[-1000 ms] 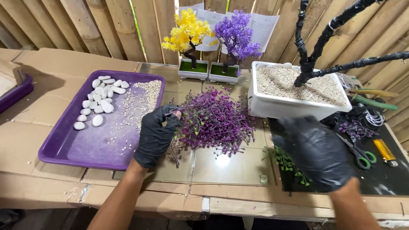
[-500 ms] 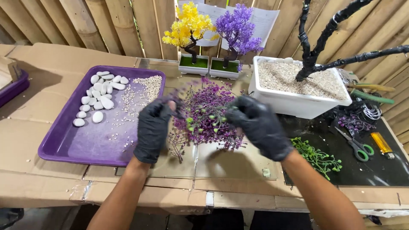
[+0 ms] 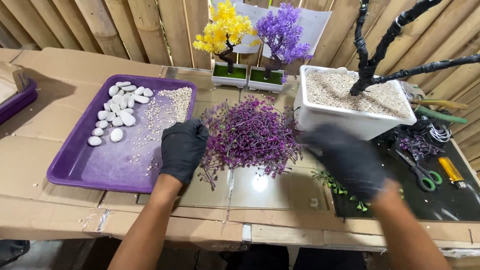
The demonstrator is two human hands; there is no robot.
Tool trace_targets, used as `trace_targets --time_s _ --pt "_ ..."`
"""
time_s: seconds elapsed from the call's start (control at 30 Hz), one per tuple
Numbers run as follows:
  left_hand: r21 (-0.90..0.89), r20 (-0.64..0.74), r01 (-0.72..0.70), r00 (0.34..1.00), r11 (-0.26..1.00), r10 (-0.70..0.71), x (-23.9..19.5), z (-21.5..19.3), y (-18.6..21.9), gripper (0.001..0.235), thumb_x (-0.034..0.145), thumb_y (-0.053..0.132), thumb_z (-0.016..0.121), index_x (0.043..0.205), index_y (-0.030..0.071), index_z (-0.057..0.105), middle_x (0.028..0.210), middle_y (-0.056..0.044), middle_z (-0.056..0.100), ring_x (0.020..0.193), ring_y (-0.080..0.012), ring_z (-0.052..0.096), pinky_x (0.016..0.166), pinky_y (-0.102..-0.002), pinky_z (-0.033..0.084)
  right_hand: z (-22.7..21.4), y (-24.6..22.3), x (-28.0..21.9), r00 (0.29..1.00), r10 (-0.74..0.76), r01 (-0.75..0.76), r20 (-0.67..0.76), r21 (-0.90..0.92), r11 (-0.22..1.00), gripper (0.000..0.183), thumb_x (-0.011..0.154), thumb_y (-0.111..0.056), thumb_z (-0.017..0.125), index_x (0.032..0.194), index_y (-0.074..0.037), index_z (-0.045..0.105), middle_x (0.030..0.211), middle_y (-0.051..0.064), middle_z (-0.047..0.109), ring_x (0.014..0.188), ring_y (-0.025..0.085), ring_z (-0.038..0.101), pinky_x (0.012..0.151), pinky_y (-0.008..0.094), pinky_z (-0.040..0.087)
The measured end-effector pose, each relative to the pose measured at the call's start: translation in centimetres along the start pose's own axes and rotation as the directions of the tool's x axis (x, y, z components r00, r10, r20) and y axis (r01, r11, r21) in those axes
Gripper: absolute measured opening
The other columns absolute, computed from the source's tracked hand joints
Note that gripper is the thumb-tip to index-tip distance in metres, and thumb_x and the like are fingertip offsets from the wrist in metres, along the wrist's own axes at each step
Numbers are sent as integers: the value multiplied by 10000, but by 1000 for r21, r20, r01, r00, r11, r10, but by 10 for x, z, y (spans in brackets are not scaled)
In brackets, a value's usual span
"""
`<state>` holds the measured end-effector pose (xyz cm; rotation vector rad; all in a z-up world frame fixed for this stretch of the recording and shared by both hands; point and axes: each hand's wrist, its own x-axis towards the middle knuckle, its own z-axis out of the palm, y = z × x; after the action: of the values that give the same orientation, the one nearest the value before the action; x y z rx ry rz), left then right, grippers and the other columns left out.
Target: The person arranges purple and green artificial foliage around the base of a bonsai tree in a white rectangular pot. They pick up bunches of purple flowers and green leaves, separate them, and place them into the gravel substrate at the base of the tree branches.
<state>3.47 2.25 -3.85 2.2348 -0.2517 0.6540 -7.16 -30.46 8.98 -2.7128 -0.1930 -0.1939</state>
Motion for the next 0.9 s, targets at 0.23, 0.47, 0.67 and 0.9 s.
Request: trace_targets --time_s 0.23,0.47,0.67,0.9 --pt "465 269 -138 963 875 9 -13 5 -14 488 950 617 544 1293 279 621 1178 -78 675 1181 -339 597 1059 -553 380 145 -46 75 707 -702 669 -87 -239 704 133 947 -292 689 995 -169 701 846 89 646 874 329 646 811 430 523" --pt "478 439 -244 898 844 11 -17 20 -21 491 929 574 560 1252 211 635 1132 -84 681 1180 -363 585 1077 -678 336 157 -19 96 748 -664 661 18 -114 742 234 967 -360 667 928 -135 715 835 105 677 893 329 672 821 444 535" --pt "515 432 -337 896 788 101 -18 24 -30 497 957 600 530 1271 218 588 1152 -81 633 1153 -332 578 1042 -657 367 76 -69 73 881 -356 473 -311 601 645 75 941 -155 759 958 -87 788 846 96 692 843 242 652 845 397 556" --pt "544 477 -331 878 771 40 -15 22 -24 615 903 624 587 1368 223 540 1216 -59 640 1194 -312 573 1038 -667 353 46 -57 77 927 -27 344 -375 817 462 80 971 -147 727 1042 -130 760 945 28 753 918 85 610 931 285 518"
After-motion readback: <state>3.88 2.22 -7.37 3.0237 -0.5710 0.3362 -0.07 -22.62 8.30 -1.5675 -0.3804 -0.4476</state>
